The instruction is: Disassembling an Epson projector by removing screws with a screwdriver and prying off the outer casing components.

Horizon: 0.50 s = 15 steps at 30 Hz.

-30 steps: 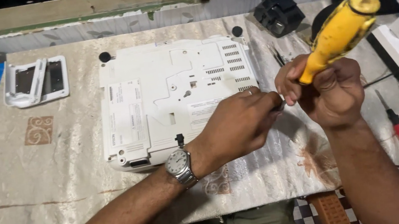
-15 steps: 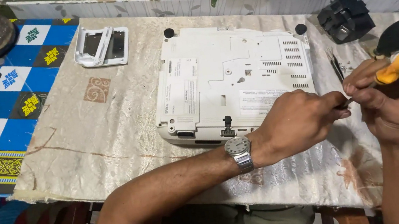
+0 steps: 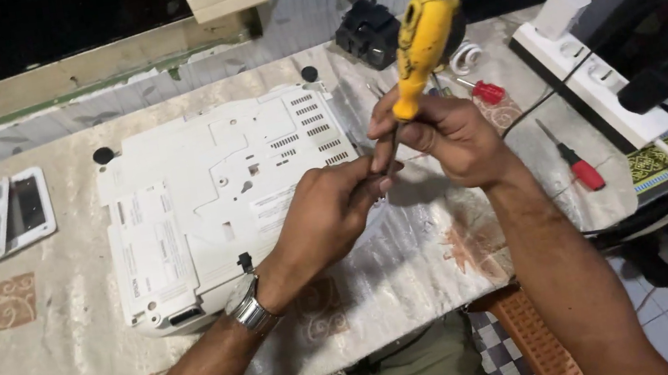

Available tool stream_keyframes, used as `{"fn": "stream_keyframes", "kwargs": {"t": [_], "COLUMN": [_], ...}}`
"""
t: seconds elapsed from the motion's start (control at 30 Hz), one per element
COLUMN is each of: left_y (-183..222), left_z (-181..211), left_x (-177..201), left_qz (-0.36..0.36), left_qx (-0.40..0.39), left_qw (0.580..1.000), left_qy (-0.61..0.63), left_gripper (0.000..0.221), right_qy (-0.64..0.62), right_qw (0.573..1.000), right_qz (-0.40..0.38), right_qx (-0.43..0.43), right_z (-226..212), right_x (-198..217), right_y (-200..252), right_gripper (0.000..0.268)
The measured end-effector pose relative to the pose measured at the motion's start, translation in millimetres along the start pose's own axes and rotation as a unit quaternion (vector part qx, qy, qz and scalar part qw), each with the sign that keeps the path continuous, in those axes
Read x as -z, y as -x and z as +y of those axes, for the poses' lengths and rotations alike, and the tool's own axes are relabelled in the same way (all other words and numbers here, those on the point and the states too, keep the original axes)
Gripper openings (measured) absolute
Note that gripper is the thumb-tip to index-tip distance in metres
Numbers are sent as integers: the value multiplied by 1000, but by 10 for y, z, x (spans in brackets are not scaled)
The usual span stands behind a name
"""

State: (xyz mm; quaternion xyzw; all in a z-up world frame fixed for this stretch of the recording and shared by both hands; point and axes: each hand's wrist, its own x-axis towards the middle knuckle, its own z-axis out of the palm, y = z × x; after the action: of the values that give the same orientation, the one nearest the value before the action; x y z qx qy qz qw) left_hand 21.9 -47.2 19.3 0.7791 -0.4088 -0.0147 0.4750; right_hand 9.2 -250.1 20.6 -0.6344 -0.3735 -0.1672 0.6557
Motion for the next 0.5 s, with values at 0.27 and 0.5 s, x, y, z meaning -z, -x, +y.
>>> {"fn": "stream_keyframes", "kwargs": {"t": [0.27,0.5], "left_y": [-13,-73], "left_z": [-8,124], "left_x": [4,24], "left_qz": [44,-3], "left_qx": [-10,5], "left_qw": [999,1000], "left_qy": [-17,29], "left_gripper": [10,18], "right_qy": [74,-5], "right_qw": [996,999], "right_qz": [39,18], "right_qx": [10,-28], "right_z": [169,57], "right_x": [83,18], "right_y": [67,93], "right_gripper": [16,17]}}
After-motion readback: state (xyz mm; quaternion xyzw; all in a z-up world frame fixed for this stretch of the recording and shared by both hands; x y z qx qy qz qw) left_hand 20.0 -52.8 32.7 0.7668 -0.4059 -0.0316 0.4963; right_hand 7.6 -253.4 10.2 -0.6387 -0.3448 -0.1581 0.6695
